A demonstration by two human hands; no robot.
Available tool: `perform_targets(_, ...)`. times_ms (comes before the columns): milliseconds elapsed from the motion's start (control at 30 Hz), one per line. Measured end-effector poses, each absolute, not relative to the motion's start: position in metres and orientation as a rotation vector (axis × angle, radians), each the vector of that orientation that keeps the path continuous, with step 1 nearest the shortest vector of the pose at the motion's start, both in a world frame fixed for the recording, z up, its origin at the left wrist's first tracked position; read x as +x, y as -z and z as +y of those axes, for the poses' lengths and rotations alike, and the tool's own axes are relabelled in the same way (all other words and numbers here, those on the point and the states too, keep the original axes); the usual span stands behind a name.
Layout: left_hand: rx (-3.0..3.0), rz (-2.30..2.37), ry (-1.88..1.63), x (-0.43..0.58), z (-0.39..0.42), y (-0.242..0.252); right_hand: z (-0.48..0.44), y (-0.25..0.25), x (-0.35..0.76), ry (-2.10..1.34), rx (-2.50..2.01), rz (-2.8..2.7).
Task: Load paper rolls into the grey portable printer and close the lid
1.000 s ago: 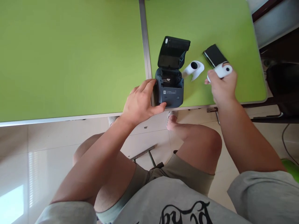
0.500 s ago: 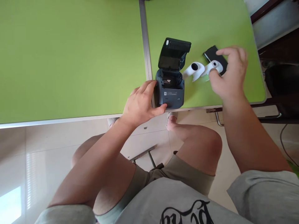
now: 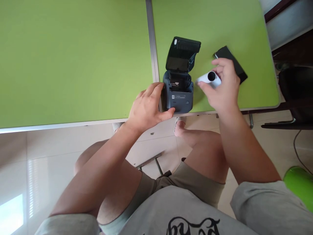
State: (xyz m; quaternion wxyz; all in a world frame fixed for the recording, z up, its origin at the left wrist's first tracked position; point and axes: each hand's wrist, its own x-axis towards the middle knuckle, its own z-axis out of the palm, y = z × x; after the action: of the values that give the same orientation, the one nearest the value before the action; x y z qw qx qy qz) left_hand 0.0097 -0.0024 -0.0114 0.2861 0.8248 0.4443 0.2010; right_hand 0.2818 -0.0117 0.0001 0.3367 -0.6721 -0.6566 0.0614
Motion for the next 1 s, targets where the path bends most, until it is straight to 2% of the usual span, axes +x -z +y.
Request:
perform_targets(233, 2.212, 1.181, -0.565, 0.008, -0.003, 0.014, -0.024, 0.041, 0.272, -0.208, -1.567, -1.611)
perform_targets(400, 2.2, 1.203, -0.537, 0.009, -0.002, 0.013, -0.022, 0.013, 0.259, -0.212, -1.527, -1.608)
perform_targets(533, 2.194, 1.208, -0.518, 0.009, -0.003, 0.011, -0.02, -0.018, 0.239, -0.283, -1.316, -1.709)
perform_targets(633, 2.193, 1.202, -0.513, 0.009, -0.004, 0.011, -0.015, -0.03, 0.227, -0.338, -1.378, -1.838)
perform_targets(800, 2.204, 1.171, -0.542, 0.008, -0.003, 0.013, -0.006, -0.028, 0.225, -0.352, -1.609, -1.887)
perform_targets(1000, 2.221, 1.173, -0.562, 0.008, -0.003, 0.014, 0.006, -0.009, 0.233, -0.429, -1.51, -1.859)
